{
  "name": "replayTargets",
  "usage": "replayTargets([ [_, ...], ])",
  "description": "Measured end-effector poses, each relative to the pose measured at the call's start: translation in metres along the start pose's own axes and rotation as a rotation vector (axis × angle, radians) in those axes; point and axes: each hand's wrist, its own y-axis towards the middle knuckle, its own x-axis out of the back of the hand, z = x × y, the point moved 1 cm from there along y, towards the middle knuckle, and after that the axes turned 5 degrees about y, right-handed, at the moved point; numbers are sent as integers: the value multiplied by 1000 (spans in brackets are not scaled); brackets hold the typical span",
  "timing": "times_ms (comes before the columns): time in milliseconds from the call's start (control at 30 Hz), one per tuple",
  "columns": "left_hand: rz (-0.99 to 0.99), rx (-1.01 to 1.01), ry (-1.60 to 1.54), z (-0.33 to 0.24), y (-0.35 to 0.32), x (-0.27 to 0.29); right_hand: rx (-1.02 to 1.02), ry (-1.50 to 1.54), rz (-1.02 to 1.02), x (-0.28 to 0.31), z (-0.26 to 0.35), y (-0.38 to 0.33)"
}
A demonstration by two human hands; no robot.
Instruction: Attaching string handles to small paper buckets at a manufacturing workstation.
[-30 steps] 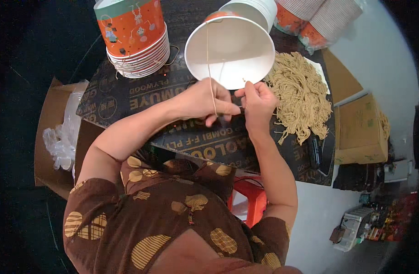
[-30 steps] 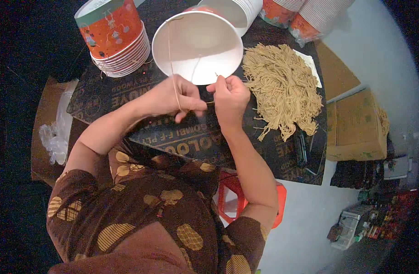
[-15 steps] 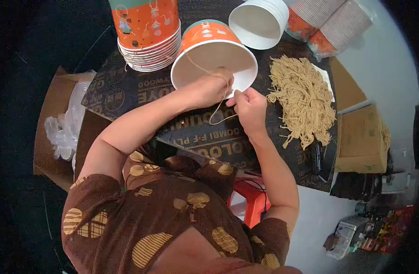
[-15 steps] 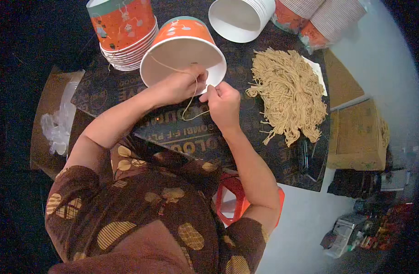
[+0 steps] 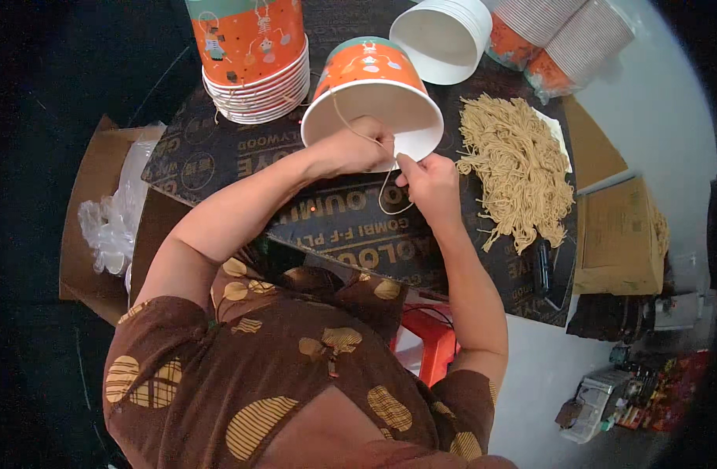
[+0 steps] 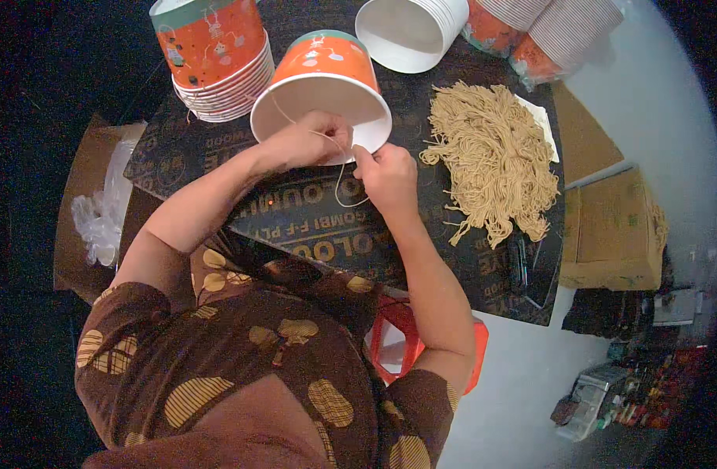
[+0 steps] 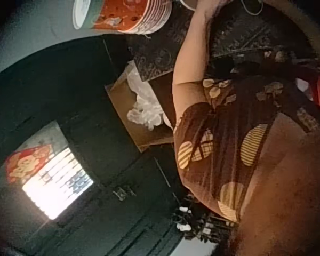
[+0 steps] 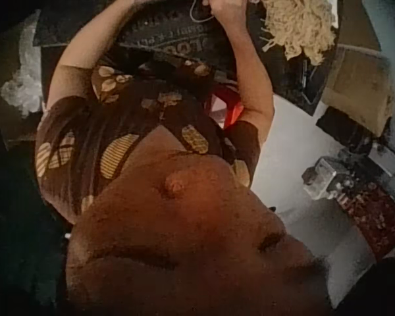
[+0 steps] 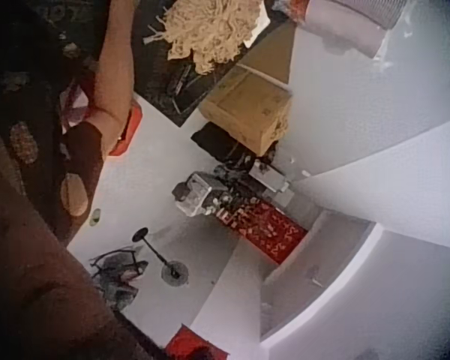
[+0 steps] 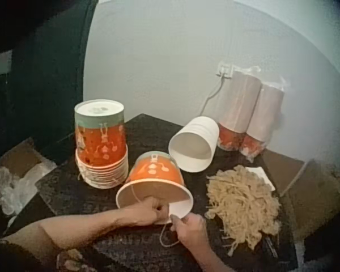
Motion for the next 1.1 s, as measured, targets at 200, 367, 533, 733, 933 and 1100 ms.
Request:
replayTargets([
  [200, 64, -26, -561, -16, -4, -5, -116, 59, 45, 5, -8, 4],
  [367, 104, 18, -641, -7, 0, -7, -116, 45, 116, 9, -6, 4],
  [533, -54, 52, -606, -4, 4, -17, -67, -100, 138, 16, -7, -5],
  [733, -2, -6, -428, 1, 5, -21, 297, -508, 5, 13, 11, -21],
  [933, -4, -51, -270, 4, 5, -29, 437, -490, -193, 11, 19, -24],
  [1100, -145, -300, -63, 14, 10, -36, 484, -425, -175, 4, 22, -23],
])
